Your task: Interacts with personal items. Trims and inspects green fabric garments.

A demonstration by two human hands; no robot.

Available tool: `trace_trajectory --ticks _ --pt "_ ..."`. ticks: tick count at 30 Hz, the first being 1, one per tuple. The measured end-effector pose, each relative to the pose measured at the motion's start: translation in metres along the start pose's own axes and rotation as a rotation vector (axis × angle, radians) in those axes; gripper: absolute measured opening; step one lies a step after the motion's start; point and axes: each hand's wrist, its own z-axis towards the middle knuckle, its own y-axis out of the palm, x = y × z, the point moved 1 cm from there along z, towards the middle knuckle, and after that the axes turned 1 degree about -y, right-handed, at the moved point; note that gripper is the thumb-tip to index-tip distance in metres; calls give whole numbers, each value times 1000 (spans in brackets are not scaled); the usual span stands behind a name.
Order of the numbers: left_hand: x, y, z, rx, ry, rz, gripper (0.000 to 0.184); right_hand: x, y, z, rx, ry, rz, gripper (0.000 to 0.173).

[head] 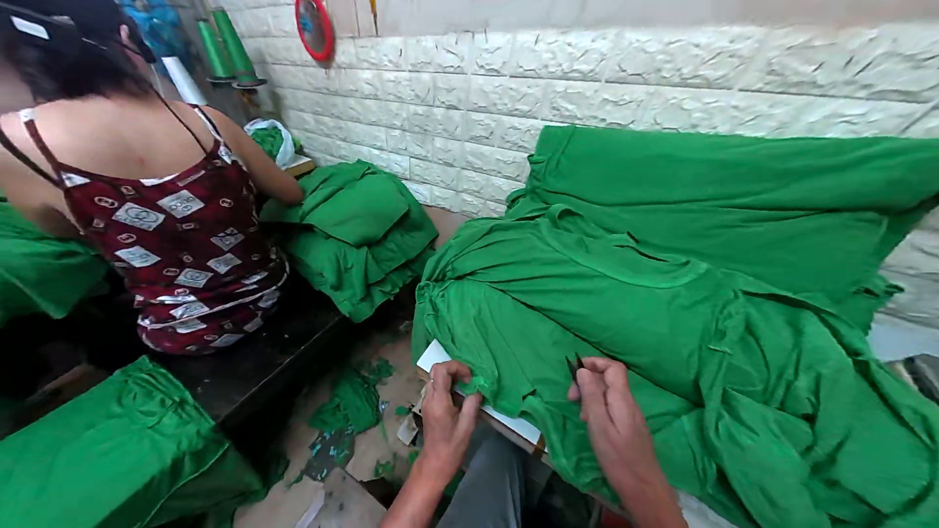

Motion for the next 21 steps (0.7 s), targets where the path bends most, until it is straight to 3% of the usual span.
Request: trace_trajectory --ticks 3,6,9,21 --pt "7 -2 3 -9 -98 -75 25 -14 18 -14 -85 -74 146 40" --pt "13 -1 6 -9 -181 -126 25 -24 41 -25 -16 -198 40 32" --pt "16 0 8 0 -222 -192 23 -26 57 -28 45 -255 -44 39" --pt "15 -1 11 -14 -189 -203 23 -22 66 -17 90 -305 -158 36"
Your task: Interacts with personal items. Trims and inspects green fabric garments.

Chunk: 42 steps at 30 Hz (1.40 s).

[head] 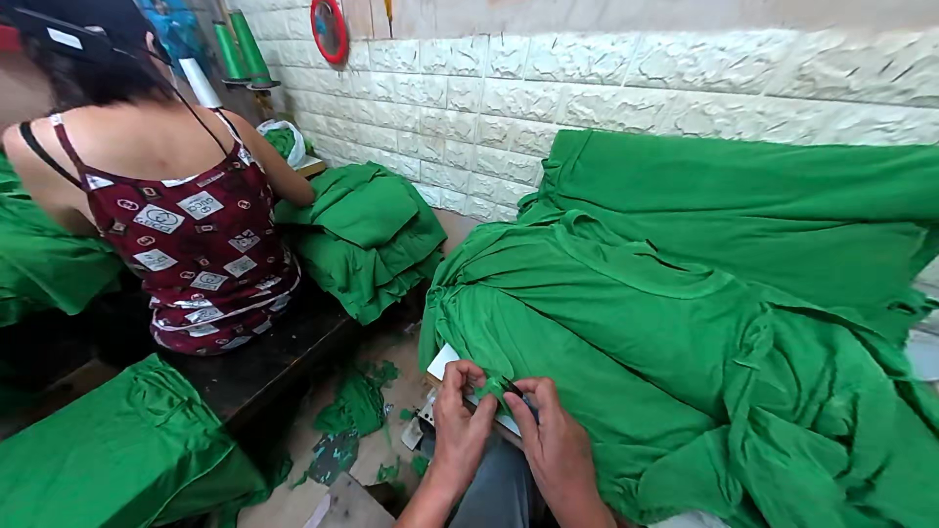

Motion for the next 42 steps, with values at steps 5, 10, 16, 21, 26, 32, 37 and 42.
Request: trace_trajectory --ticks 5,10,16,21,26,32,37,42 --pt "-3 -1 0 -1 45 49 24 5 1 -1 -1 29 54 33" --pt "-8 -4 3 -29 227 203 25 5 -6 1 -12 150 316 36" --pt "-8 -4 7 -53 366 279 25 1 2 8 55 3 368 19" --pt "-5 -7 2 -59 402 321 17 1 0 -6 192 -266 112 17" --pt "-9 -13 -9 -74 381 391 8 7 1 -24 188 -359 119 16" --pt "-17 -31 -21 -52 261 340 12 6 0 -37 39 -394 270 31" --pt "-16 -28 -23 2 245 292 12 -2 0 -15 -20 -54 146 38" --pt "-13 -24 -20 19 299 303 12 -1 2 -4 -83 17 211 35"
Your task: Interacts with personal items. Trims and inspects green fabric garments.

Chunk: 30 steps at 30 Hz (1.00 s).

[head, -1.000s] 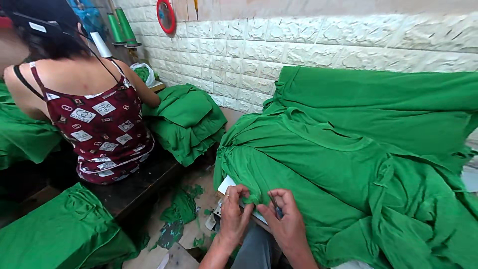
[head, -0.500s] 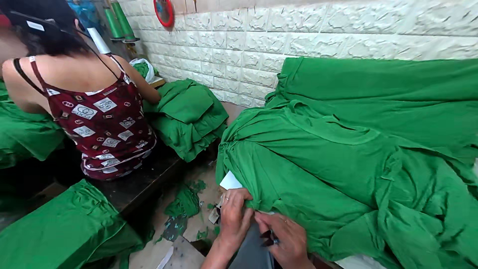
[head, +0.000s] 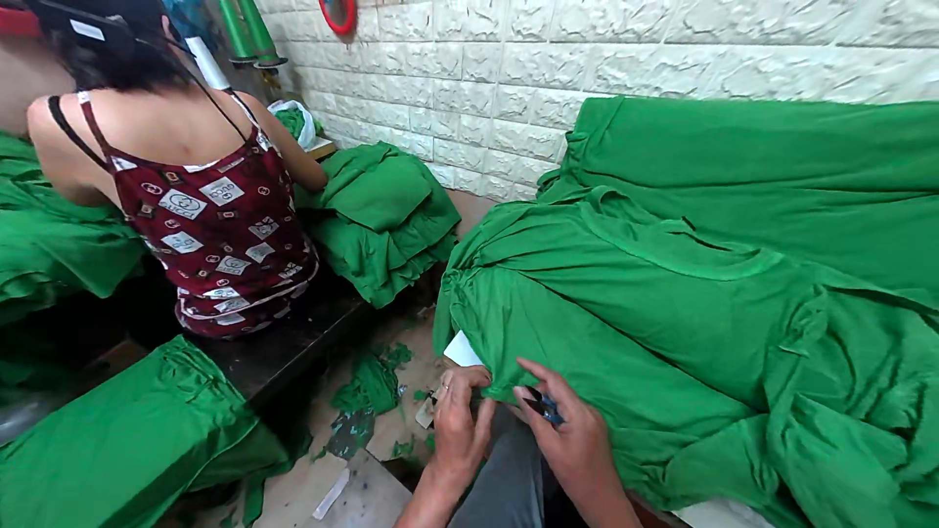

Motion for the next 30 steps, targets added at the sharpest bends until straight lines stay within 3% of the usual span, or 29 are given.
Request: trace_trajectory --ticks 3,8,10,13,14,17,20,24,27,30 --pt "2 1 2 -31 29 4 5 2 -1 7 -158 141 121 22" --pt "0 0 -1 41 -5 -5 5 5 -1 9 -68 208 321 12" --pt "5 -1 -5 59 -158 -54 10 6 -2 9 -14 211 388 11" --pt "21 -4 -5 -128 -527 -294 45 3 -4 8 7 212 426 11" --pt "22 -1 -6 -145 -623 -442 44 2 -4 7 3 202 429 11" --pt "27 10 -3 30 -781 -828 14 4 -2 4 -6 161 397 11" --pt "31 10 3 122 -784 -882 11 4 0 3 31 139 326 13" --pt "34 5 3 33 -709 -836 13 -1 5 5 89 42 337 28" --pt "37 2 3 34 -758 -874 15 -1 7 3 112 -154 313 14" --pt "40 -1 7 58 -825 -917 17 -2 -4 -2 -80 -247 420 9"
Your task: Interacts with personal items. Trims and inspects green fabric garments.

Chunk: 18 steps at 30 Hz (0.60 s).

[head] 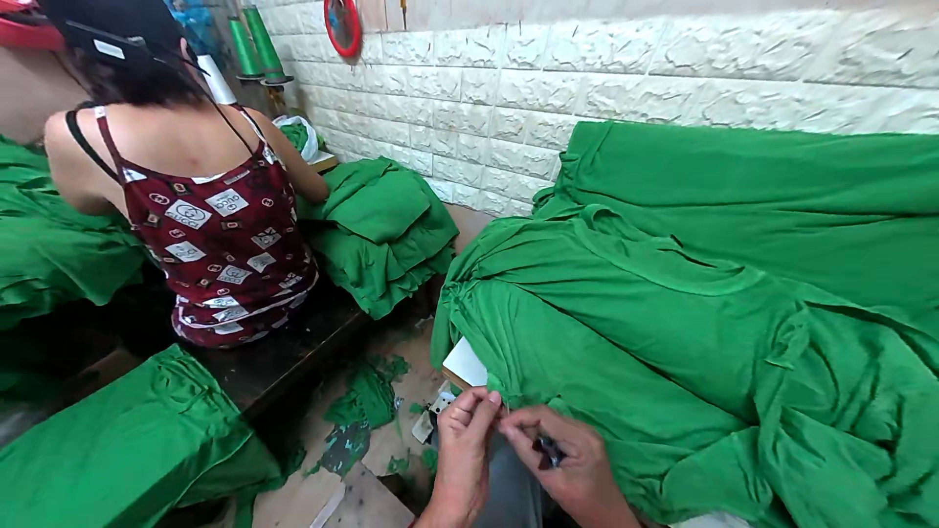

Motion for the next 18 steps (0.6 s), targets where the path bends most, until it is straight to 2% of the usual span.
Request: trace_trajectory --ticks 2,3,5,6,10,18 --pt "4 1 0 2 -25 -18 18 -2 -9 -5 -97 42 42 19" --pt "5 1 1 6 -37 -34 18 -2 -13 -7 -102 77 2 31" --pt "6 1 2 19 -54 -65 19 -3 -19 -9 -72 137 -190 53" --pt "5 2 2 26 -56 -74 20 -3 -22 -8 -54 140 -304 55" --pt "6 5 1 36 -60 -78 19 1 -20 -2 43 60 -632 43" --pt "5 4 2 21 4 32 16 3 -9 3 44 101 -553 39"
